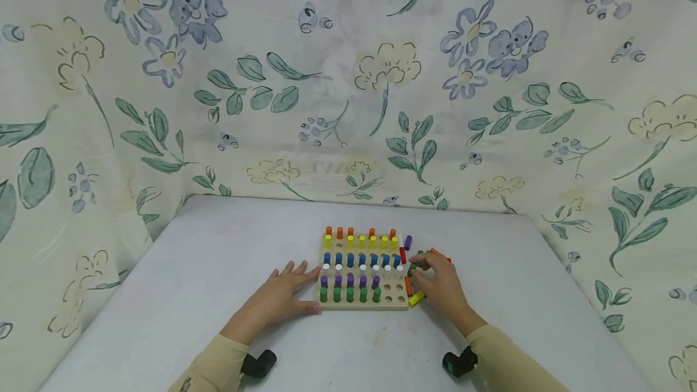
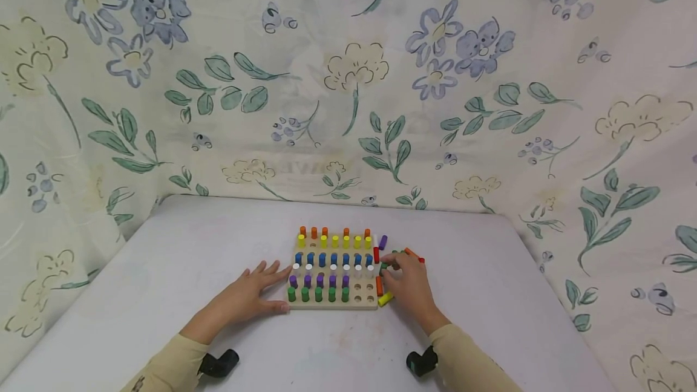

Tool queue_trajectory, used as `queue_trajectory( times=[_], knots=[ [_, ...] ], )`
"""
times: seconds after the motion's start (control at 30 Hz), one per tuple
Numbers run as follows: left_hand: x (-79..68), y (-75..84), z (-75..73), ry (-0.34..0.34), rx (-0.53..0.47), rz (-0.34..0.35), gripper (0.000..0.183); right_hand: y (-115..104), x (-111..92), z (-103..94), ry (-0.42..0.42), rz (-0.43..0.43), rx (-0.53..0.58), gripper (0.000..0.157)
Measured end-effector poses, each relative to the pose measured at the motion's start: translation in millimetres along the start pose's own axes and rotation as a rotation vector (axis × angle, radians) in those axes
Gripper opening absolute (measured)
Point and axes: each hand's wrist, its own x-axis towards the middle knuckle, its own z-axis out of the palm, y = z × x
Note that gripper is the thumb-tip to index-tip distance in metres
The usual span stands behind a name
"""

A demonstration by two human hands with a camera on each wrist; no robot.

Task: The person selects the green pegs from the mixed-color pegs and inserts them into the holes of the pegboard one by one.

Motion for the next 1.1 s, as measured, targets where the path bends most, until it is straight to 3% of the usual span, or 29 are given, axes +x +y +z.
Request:
queue_trajectory(
  times=[0.77,1.1],
  knots=[
    [-0.5,0.7,-1.9,-0.008,-0.002,-0.005,0.088,0.1,-4.1,-0.6,0.048,-0.159,0.035,0.021],
    [0.9,2.0,-2.8,-0.007,-0.003,0.004,0.088,-8.6,-8.4,-2.8,-0.015,-0.166,0.032,0.020]
  ],
)
